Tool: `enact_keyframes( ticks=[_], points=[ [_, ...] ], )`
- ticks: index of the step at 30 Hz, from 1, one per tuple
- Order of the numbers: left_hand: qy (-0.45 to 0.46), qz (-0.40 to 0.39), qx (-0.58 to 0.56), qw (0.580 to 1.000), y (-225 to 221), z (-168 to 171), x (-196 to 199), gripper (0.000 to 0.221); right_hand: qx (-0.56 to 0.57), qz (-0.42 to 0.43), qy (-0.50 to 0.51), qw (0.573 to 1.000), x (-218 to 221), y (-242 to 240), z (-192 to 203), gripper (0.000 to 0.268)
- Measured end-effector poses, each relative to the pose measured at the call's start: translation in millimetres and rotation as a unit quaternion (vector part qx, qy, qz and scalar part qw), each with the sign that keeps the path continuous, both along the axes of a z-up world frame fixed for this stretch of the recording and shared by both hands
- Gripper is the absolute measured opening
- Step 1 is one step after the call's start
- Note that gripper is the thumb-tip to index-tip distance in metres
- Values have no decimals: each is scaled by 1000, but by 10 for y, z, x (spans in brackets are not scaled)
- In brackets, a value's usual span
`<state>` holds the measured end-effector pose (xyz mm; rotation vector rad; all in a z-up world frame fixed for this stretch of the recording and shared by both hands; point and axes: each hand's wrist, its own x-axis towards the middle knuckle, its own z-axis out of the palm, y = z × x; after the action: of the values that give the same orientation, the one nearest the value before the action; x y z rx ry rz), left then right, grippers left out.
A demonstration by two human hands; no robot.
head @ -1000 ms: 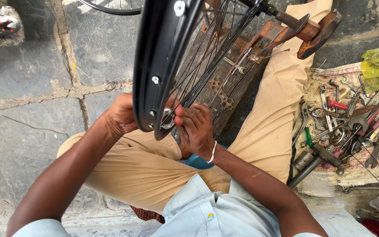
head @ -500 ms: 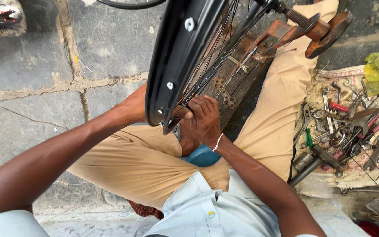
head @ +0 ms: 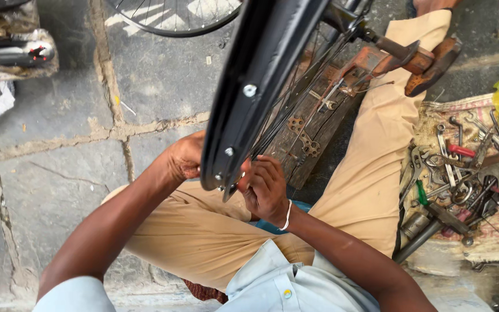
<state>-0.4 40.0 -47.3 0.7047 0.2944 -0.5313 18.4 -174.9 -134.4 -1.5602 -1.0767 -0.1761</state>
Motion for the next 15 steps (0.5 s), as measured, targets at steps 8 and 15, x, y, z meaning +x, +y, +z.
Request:
enact_keyframes(
  ticks=[8, 15],
  points=[
    [-140, -199, 590, 770, -140, 541, 204, 49, -58, -12, 11, 998, 125, -53, -226, 24],
    [-174, -37, 533, 827, -218, 660, 186, 66, -76, -18, -9, 997, 152, -53, -239, 27]
  ],
)
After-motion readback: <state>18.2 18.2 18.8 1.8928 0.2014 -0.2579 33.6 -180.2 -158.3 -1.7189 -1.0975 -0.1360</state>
